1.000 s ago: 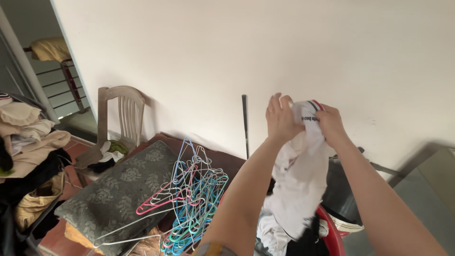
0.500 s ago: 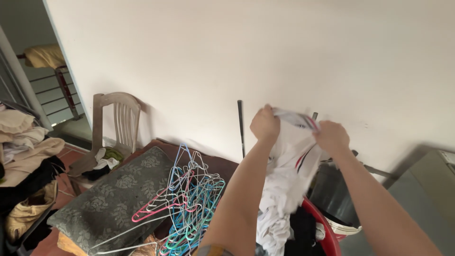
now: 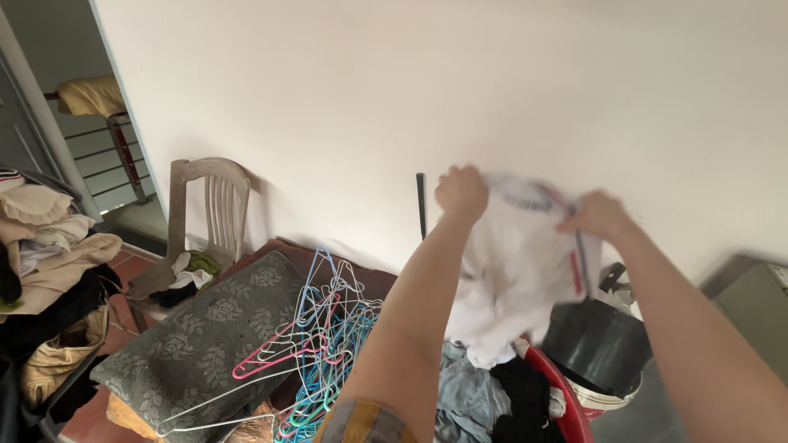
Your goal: Hanging clothes on a drying rack using hangers.
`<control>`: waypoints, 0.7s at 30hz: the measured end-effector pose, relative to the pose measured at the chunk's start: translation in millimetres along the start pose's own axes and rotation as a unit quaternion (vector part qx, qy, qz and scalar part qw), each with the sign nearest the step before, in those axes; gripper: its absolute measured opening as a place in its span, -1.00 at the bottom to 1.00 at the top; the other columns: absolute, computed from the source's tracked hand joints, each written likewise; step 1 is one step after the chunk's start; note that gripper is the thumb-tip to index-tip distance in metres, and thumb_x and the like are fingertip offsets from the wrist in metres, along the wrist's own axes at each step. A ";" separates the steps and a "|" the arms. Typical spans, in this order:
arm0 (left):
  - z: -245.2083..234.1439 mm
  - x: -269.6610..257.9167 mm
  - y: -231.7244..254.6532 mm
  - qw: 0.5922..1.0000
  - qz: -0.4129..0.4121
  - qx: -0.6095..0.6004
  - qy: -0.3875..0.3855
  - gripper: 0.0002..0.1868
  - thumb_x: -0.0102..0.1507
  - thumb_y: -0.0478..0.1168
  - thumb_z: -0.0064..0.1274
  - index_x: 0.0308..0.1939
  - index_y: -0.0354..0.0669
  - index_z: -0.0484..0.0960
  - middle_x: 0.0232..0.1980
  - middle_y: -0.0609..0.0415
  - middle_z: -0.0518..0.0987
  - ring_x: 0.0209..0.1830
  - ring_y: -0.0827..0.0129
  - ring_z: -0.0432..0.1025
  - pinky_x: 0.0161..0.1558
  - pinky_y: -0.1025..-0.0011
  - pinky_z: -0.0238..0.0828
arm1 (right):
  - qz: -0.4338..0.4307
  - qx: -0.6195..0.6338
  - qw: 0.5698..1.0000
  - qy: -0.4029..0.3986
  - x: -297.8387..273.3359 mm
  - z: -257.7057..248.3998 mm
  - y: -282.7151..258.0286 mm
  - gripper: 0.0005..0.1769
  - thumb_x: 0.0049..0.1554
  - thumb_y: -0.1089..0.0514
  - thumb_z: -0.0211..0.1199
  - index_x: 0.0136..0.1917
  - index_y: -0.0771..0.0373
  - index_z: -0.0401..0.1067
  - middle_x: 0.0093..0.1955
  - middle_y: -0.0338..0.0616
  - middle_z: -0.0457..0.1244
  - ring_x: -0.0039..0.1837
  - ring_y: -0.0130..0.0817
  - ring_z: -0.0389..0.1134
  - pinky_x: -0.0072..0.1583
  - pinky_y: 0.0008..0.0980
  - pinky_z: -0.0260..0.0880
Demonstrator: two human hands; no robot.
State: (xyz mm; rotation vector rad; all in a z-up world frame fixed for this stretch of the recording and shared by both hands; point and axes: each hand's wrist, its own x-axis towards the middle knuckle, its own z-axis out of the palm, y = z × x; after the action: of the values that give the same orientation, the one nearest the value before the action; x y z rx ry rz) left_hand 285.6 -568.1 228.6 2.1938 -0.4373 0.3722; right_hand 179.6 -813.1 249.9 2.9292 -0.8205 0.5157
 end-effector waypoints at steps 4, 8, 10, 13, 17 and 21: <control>-6.2 -20.6 0.4 0.997 -0.016 0.058 -0.057 -0.71 0.23 -0.30 -0.21 -0.07 0.01 0.58 -0.08 0.06 0.60 -0.06 0.09 0.51 -0.14 0.22 0.43 | 0.051 0.052 0.994 -0.085 -11.8 -3.9 -7.5 -0.41 -0.14 -0.19 0.43 0.05 0.23 0.57 0.03 0.05 0.43 0.07 0.02 0.46 -0.01 -0.19 0.41; -25.0 -18.2 39.5 0.995 -0.046 -0.080 -0.034 -0.65 0.19 -0.19 -0.22 -0.04 -0.04 0.62 -0.01 -0.05 0.65 -0.01 -0.05 0.55 -0.07 0.12 0.47 | 0.145 0.340 0.928 0.039 -35.0 -69.2 -35.4 -0.14 0.07 0.03 0.41 0.56 0.20 0.18 0.44 0.12 0.18 0.37 0.09 0.26 0.25 -0.01 0.33; -25.5 -14.9 49.8 0.990 -0.015 -0.136 0.022 -0.67 0.16 -0.22 -0.22 -0.06 0.00 0.58 -0.10 0.00 0.64 0.01 -0.02 0.46 -0.20 0.09 0.42 | 0.098 0.499 0.859 0.068 -51.6 -88.8 -41.2 -0.43 0.02 0.17 0.34 0.31 0.16 0.34 0.16 -0.03 0.26 0.14 -0.12 0.33 0.09 -0.17 0.39; -20.2 -4.8 58.1 0.983 0.008 -0.174 0.056 -0.71 0.16 -0.31 -0.25 -0.12 -0.01 0.52 -0.16 0.03 0.53 -0.18 -0.03 0.41 -0.33 0.07 0.37 | 0.064 0.506 0.852 0.117 -44.6 -88.7 -32.0 -0.65 -0.04 0.29 0.22 0.03 0.10 0.53 -0.13 -0.15 0.34 -0.07 -0.24 0.36 -0.10 -0.27 0.35; -30.5 -3.8 70.3 0.974 0.043 -0.209 0.080 -0.66 0.09 -0.35 -0.25 -0.11 -0.06 0.50 -0.15 -0.04 0.46 -0.34 -0.15 0.45 -0.31 -0.01 0.34 | 0.010 0.236 0.922 0.306 14.4 -49.5 12.2 -0.60 -0.03 0.20 0.11 0.00 -0.02 0.66 -0.16 -0.12 0.43 -0.03 0.00 0.46 0.04 -0.21 0.41; -70.6 -1.2 114.8 0.957 0.061 -0.242 0.150 -0.65 0.11 -0.17 -0.15 -0.05 0.11 0.57 -0.06 -0.10 0.58 -0.09 -0.22 0.52 -0.15 -0.14 0.41 | -0.070 0.370 0.794 0.478 22.4 -89.0 6.2 -0.68 -0.06 0.28 0.41 -0.01 0.00 0.65 -0.13 -0.36 0.43 -0.06 -0.49 0.44 -0.05 -0.47 0.43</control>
State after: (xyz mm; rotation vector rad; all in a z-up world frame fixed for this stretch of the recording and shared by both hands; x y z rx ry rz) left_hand 226.9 -578.6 349.5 1.6071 -0.4411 0.5881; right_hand 167.5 -816.9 341.0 2.5215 -0.2494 2.4481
